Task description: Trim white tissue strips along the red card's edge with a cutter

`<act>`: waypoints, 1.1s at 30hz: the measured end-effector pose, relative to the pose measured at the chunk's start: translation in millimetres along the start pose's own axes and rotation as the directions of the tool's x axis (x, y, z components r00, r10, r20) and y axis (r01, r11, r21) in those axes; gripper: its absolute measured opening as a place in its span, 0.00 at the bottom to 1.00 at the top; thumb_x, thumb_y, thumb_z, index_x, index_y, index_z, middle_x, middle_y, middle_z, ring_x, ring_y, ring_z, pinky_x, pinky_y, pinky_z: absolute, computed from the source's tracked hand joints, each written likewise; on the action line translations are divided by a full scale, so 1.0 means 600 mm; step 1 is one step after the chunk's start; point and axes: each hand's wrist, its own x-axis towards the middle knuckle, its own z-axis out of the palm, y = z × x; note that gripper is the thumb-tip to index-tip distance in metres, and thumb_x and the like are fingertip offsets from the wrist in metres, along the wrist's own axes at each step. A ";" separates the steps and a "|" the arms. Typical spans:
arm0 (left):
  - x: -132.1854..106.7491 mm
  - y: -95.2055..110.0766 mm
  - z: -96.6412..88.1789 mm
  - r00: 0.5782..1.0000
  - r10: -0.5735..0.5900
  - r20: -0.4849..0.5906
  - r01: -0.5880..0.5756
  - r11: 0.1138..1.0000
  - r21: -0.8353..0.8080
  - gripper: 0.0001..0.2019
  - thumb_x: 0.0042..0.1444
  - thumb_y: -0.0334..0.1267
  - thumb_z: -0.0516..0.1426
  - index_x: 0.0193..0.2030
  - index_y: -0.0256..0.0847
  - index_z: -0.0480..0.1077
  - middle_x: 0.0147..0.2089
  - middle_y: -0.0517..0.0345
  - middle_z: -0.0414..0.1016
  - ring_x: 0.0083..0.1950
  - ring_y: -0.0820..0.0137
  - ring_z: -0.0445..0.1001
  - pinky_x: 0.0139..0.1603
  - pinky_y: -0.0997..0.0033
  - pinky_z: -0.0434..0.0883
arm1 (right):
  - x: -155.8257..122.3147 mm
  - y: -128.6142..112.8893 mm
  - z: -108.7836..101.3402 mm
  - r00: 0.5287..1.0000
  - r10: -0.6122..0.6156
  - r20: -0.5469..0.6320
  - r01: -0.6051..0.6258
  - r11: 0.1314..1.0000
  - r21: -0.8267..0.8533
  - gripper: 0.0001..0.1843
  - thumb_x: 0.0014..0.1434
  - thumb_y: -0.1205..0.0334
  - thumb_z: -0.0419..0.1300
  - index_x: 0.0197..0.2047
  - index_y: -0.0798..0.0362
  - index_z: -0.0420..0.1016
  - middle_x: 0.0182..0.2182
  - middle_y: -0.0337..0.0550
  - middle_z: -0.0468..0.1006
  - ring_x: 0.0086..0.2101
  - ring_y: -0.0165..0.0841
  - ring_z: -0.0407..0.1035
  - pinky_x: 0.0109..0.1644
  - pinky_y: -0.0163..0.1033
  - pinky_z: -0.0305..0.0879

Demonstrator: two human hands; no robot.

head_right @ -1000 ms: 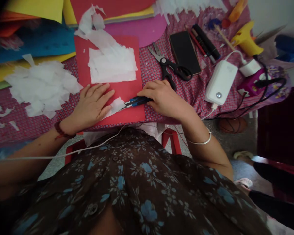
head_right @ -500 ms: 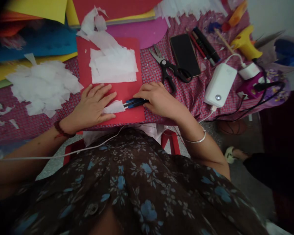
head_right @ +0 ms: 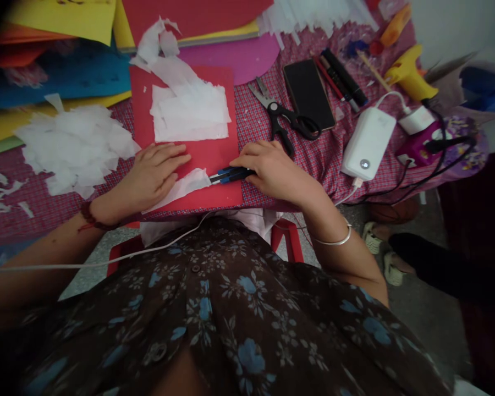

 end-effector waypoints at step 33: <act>0.053 0.038 -0.010 0.999 -0.006 -0.036 -0.003 0.974 -0.226 0.08 0.66 0.40 0.57 0.37 0.42 0.75 0.67 0.47 0.79 0.70 0.55 0.74 0.73 0.47 0.69 | 0.029 0.000 -0.004 0.997 -0.056 0.057 0.054 0.998 0.034 0.25 0.65 0.69 0.59 0.63 0.47 0.82 0.54 0.52 0.84 0.56 0.53 0.73 0.59 0.56 0.61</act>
